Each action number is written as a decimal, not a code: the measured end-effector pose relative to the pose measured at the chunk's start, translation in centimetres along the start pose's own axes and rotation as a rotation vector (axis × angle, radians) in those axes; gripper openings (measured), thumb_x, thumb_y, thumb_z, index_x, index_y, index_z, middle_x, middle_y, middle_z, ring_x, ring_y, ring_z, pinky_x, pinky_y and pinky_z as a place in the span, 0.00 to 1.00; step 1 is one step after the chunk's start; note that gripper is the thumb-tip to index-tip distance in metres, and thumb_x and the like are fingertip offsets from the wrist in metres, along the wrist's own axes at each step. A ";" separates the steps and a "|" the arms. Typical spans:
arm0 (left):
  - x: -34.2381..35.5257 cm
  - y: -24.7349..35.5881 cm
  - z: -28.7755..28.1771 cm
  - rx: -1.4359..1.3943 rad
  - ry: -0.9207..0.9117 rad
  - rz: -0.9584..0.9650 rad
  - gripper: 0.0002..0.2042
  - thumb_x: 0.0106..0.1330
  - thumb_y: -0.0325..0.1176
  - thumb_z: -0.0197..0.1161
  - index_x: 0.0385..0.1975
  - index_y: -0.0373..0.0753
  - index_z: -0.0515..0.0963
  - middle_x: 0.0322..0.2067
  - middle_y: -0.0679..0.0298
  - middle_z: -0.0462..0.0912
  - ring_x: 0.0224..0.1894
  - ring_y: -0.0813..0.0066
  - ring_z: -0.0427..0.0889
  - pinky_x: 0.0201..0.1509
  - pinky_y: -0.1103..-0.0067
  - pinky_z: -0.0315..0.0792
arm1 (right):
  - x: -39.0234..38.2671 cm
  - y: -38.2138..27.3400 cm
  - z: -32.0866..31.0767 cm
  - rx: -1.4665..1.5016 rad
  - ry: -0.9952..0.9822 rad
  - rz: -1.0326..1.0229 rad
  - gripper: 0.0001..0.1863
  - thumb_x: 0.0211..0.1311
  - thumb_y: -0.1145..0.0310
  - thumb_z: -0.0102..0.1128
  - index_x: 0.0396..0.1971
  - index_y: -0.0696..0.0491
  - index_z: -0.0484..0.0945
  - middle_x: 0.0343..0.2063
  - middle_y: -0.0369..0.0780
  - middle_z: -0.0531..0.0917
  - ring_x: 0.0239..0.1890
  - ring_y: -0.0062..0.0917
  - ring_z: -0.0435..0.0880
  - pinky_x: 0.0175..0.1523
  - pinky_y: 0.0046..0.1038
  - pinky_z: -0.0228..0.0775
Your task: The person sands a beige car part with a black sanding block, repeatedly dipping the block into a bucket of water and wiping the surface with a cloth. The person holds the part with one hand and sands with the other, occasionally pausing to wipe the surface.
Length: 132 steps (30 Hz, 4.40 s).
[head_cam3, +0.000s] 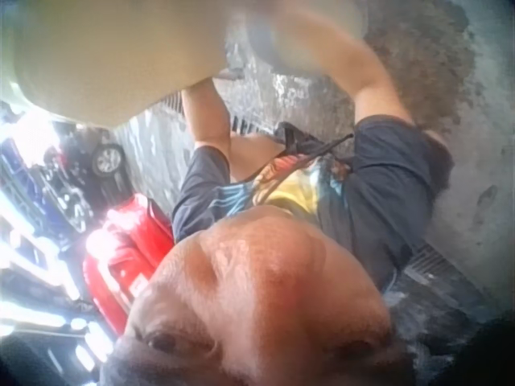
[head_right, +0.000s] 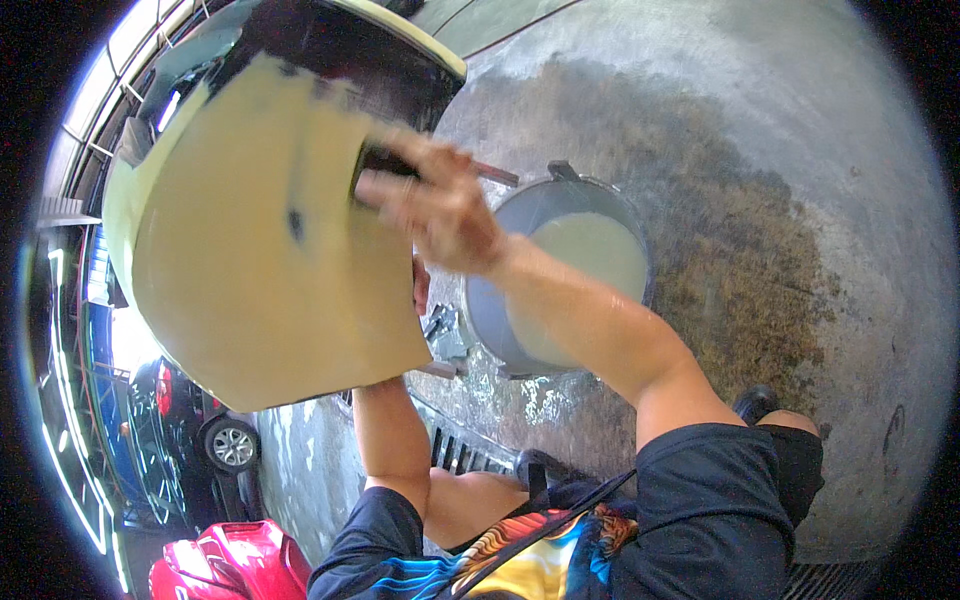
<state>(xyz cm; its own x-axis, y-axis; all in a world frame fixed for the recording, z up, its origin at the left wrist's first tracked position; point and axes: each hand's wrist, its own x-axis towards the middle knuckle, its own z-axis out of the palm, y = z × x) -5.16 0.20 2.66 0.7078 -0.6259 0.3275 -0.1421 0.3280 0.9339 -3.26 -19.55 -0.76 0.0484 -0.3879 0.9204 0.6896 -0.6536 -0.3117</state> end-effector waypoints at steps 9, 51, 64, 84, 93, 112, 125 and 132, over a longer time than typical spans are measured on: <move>-0.3 0.4 1.2 0.048 0.095 -0.053 0.26 0.75 0.60 0.59 0.43 0.37 0.78 0.25 0.62 0.73 0.24 0.63 0.72 0.23 0.75 0.69 | -2.0 2.7 0.9 -0.162 -0.043 0.191 0.20 0.66 0.68 0.70 0.58 0.40 0.90 0.63 0.50 0.82 0.61 0.46 0.80 0.66 0.47 0.65; -0.6 0.2 0.0 -0.110 0.241 -0.207 0.26 0.71 0.59 0.62 0.44 0.36 0.79 0.28 0.57 0.76 0.28 0.63 0.73 0.24 0.76 0.69 | -3.7 -1.0 -1.0 0.044 -0.064 -0.101 0.25 0.61 0.74 0.72 0.58 0.37 0.89 0.66 0.49 0.81 0.63 0.45 0.81 0.66 0.44 0.65; 0.2 0.6 1.1 -0.179 0.054 -0.133 0.21 0.71 0.58 0.60 0.36 0.43 0.75 0.25 0.66 0.69 0.26 0.68 0.66 0.25 0.76 0.63 | -3.4 2.7 -0.4 -0.075 -0.007 0.048 0.21 0.68 0.69 0.71 0.60 0.37 0.90 0.64 0.51 0.81 0.61 0.44 0.80 0.65 0.44 0.64; -0.5 0.3 -0.7 -0.078 0.179 -0.129 0.34 0.76 0.62 0.57 0.56 0.29 0.78 0.35 0.45 0.83 0.26 0.58 0.81 0.25 0.74 0.79 | -4.3 -1.7 -0.8 0.069 -0.065 -0.005 0.24 0.62 0.76 0.72 0.58 0.41 0.90 0.62 0.48 0.84 0.63 0.43 0.81 0.64 0.42 0.68; -0.5 1.2 0.5 -0.042 0.041 -0.110 0.27 0.78 0.54 0.59 0.54 0.30 0.79 0.35 0.47 0.84 0.28 0.60 0.83 0.24 0.72 0.77 | -2.6 -4.2 -2.2 0.000 -0.106 -0.048 0.25 0.61 0.74 0.73 0.58 0.38 0.89 0.64 0.47 0.82 0.63 0.44 0.80 0.65 0.44 0.67; -17.8 2.1 -5.9 1.299 0.137 -0.824 0.18 0.77 0.42 0.66 0.52 0.31 0.80 0.35 0.51 0.84 0.33 0.59 0.82 0.42 0.63 0.77 | -6.5 5.8 -7.5 -0.193 -2.033 0.647 0.26 0.64 0.67 0.67 0.63 0.47 0.86 0.62 0.46 0.88 0.64 0.44 0.86 0.71 0.45 0.75; -4.1 -0.8 10.8 1.324 -0.176 -0.498 0.16 0.78 0.43 0.63 0.55 0.37 0.77 0.45 0.47 0.86 0.47 0.41 0.87 0.51 0.55 0.80 | -5.1 6.5 -9.4 -0.121 -2.231 0.486 0.23 0.68 0.66 0.59 0.62 0.49 0.85 0.55 0.52 0.88 0.60 0.46 0.86 0.67 0.44 0.77; 4.0 -21.4 4.6 1.466 -0.757 -1.008 0.25 0.74 0.44 0.62 0.67 0.41 0.79 0.55 0.45 0.89 0.59 0.53 0.88 0.68 0.58 0.76 | -3.9 7.0 -16.4 0.098 -1.366 0.800 0.23 0.75 0.63 0.60 0.64 0.54 0.84 0.64 0.49 0.85 0.67 0.44 0.82 0.74 0.43 0.72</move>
<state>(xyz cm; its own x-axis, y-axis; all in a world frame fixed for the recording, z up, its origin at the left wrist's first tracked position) -2.51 -12.60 -15.40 0.5441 -0.4374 -0.7160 -0.6008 -0.7988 0.0314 -10.46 -33.26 -10.41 0.9550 0.2907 0.0596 0.2079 -0.5120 -0.8334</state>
